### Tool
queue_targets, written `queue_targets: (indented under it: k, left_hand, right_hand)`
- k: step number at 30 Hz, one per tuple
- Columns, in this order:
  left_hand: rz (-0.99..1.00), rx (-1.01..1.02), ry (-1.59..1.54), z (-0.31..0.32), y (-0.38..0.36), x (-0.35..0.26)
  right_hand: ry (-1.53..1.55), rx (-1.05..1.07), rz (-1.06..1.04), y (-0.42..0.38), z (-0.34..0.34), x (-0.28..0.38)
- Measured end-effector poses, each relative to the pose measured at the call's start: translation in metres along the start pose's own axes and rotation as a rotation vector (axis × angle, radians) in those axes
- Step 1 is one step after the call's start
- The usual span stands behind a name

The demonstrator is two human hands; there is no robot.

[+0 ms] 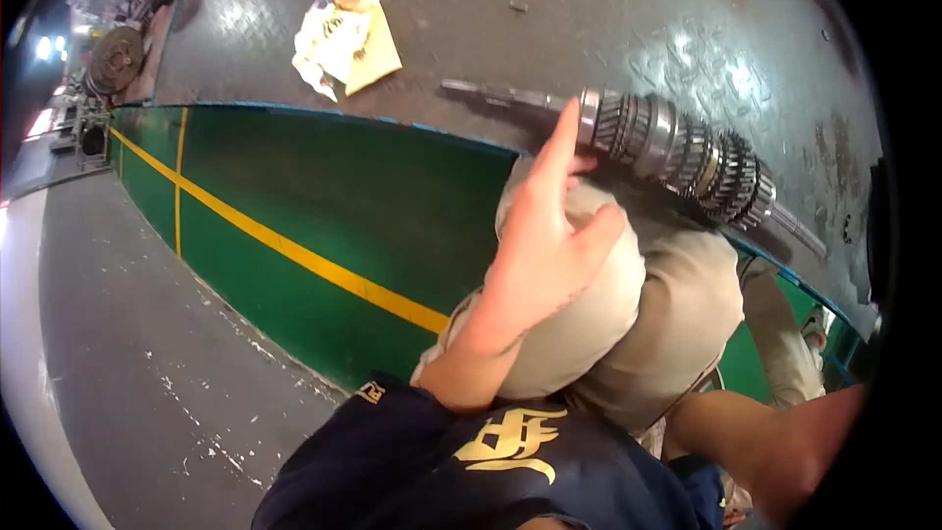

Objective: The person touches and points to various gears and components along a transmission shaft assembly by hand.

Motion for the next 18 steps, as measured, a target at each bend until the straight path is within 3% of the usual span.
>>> queue_targets:
  k: [7,18]
  left_hand:
    - [0.005,-0.007,0.053,0.0,-0.001,0.003]
    - [0.009,0.001,0.043,0.001,-0.001,0.005]
  right_hand:
    - [0.126,0.012,-0.204,0.014,-0.003,0.023]
    - [0.2,-0.022,-0.325,0.026,-0.019,0.033]
Point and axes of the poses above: each hand's wrist, its own y-axis towards the middle knuckle, its own z-axis out of the palm, x = y × z, the point moved 6 cm from there along y, towards the middle knuckle, and after that the axes turned 2 degrees about -x, right-handed, at the moved point
